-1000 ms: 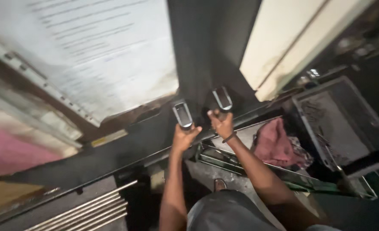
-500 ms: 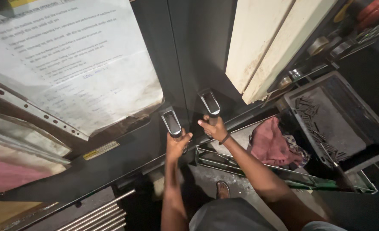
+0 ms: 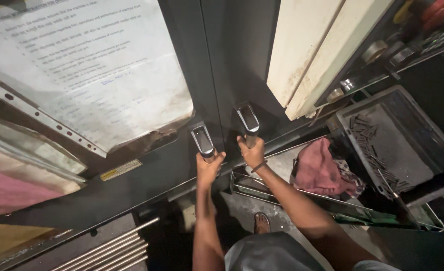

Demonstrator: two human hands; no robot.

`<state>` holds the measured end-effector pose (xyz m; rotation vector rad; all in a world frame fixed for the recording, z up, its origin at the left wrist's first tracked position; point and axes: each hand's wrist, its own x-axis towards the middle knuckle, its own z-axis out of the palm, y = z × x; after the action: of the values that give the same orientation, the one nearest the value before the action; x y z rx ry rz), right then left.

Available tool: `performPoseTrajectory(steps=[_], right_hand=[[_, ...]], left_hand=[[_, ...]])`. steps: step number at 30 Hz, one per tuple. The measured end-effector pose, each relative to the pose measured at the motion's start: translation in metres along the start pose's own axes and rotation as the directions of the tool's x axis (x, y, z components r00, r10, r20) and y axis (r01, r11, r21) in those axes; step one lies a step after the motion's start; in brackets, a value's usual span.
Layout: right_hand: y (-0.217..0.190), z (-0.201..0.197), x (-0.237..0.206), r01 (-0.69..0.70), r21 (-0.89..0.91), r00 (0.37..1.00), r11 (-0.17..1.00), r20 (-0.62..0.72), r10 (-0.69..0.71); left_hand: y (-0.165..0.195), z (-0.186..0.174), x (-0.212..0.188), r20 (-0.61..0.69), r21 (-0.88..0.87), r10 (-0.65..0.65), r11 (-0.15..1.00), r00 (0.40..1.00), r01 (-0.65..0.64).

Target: The person picks up small metal pins from a green crate, opens a cabinet, and works at a machine while holding a screwdriver-like tool. They wipe parts with a pink cloth, handle small cylindrical components at the machine, and sort small metal pins one at a time into a slotted metal tray.

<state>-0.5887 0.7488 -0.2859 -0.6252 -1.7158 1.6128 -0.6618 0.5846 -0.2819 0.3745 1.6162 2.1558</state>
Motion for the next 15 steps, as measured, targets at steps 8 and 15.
performPoseTrajectory(steps=[8,15], right_hand=[[-0.003,0.003,-0.001,0.06,-0.06,0.996,0.996,-0.059,-0.063],[0.006,0.006,-0.001,0.055,-0.092,0.996,0.994,-0.062,-0.06]], left_hand=[[-0.001,0.004,-0.001,-0.077,0.007,0.017,1.0,0.997,-0.017],[0.001,0.001,-0.003,0.008,0.013,0.043,0.999,0.999,-0.043]])
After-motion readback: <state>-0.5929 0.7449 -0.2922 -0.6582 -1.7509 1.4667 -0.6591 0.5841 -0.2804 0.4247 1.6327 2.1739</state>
